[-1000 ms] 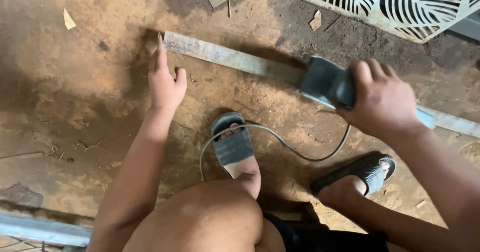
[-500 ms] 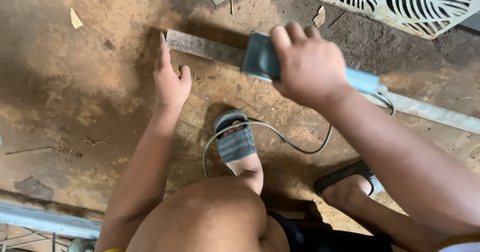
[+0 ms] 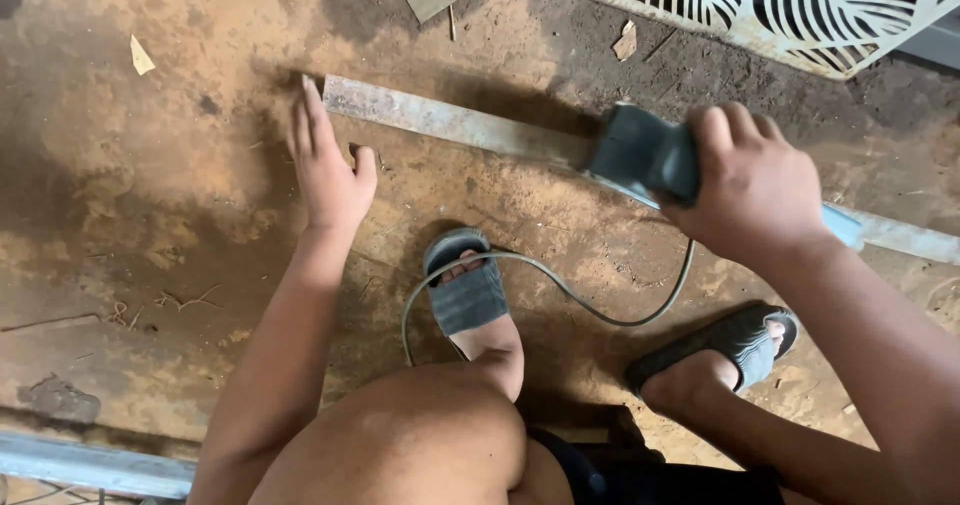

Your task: A person is using a power sander to smooth the surface of a wooden plank in a workshop.

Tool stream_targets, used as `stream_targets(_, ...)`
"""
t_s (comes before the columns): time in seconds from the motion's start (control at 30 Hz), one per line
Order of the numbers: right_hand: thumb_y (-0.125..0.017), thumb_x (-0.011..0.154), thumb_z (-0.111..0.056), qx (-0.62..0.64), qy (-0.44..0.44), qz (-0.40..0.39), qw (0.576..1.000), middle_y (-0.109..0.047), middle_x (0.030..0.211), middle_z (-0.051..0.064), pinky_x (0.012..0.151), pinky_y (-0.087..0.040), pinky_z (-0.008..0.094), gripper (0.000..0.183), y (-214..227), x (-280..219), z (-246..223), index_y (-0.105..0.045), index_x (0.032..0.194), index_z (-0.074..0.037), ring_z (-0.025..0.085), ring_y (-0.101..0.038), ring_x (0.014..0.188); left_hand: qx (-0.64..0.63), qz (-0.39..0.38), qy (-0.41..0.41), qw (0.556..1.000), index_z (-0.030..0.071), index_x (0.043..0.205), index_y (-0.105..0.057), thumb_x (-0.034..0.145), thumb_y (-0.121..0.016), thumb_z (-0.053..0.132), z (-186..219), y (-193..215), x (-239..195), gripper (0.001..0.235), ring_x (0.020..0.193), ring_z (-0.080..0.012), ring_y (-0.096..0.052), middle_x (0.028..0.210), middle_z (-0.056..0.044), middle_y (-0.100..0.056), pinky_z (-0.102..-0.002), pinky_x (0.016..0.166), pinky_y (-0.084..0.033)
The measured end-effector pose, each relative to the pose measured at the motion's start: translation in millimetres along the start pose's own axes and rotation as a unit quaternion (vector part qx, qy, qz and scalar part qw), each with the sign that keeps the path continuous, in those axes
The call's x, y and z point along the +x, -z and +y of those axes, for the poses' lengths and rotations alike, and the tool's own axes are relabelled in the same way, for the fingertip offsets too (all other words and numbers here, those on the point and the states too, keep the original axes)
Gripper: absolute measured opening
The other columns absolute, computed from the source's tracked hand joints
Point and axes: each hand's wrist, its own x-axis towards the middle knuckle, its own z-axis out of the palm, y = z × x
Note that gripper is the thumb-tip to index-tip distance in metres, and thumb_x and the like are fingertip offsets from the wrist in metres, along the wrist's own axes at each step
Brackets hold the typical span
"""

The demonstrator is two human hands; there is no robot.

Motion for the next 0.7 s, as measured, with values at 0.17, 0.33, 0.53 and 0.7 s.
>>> stream_targets(0.17, -0.075, 0.086, -0.048, -0.027, 0.035, 0.049, 0.998, -0.067, 0.111, 0.013, 0.058, -0.065, 0.05, 0.06, -2.1, 4.1, -6.7, -0.054, 0.128, -0.011, 0.034, -0.071, 0.091, -0.022, 0.11, -0.137, 0.984, 0.006, 0.162, -0.017, 0.102, -0.061, 0.018, 57.1, -5.2, 13.3, 0.076, 0.147, -0.0348, -0.038, 0.158, -0.018, -0.035, -0.053, 0.127, -0.038)
stream_targets(0.33, -0.075, 0.082, -0.039, -0.037, 0.025, -0.06, 0.997, -0.062, 0.119, 0.008, 0.065, -0.068, 0.044, 0.06, 24.1, 27.8, -67.1, -0.049, 0.13, -0.014, 0.028, -0.066, 0.101, -0.109, -0.112, -0.265, 0.951, 0.0, 0.144, -0.038, 0.079, -0.088, 0.011, 161.4, 11.1, 17.9, 0.082, 0.116, -0.0304, -0.061, 0.141, -0.02, -0.051, -0.025, 0.065, -0.061)
stream_targets(0.53, -0.089, 0.061, -0.053, -0.042, 0.175, 0.108, 0.978, -0.057, 0.111, 0.016, 0.063, -0.064, 0.057, 0.092, -8.7, 53.9, -93.3, -0.049, 0.127, -0.004, 0.042, -0.067, 0.101, -0.178, -0.109, -0.316, 0.926, -0.007, 0.139, -0.049, 0.076, -0.096, 0.028, 171.2, -9.6, 14.9, 0.085, 0.133, -0.0447, -0.055, 0.13, -0.03, -0.062, -0.055, 0.124, -0.029)
stream_targets(0.7, -0.079, 0.071, -0.05, -0.042, 0.188, 0.152, 0.97, -0.055, 0.112, 0.015, 0.059, -0.064, 0.052, 0.086, -3.9, 49.1, -100.6, -0.044, 0.131, 0.0, 0.037, -0.067, 0.099, -0.101, 0.024, -0.386, 0.917, -0.004, 0.12, -0.07, 0.068, -0.096, 0.042, 160.0, -24.1, 20.3, 0.074, 0.132, -0.0341, -0.058, 0.12, -0.022, -0.073, -0.056, 0.124, -0.027)
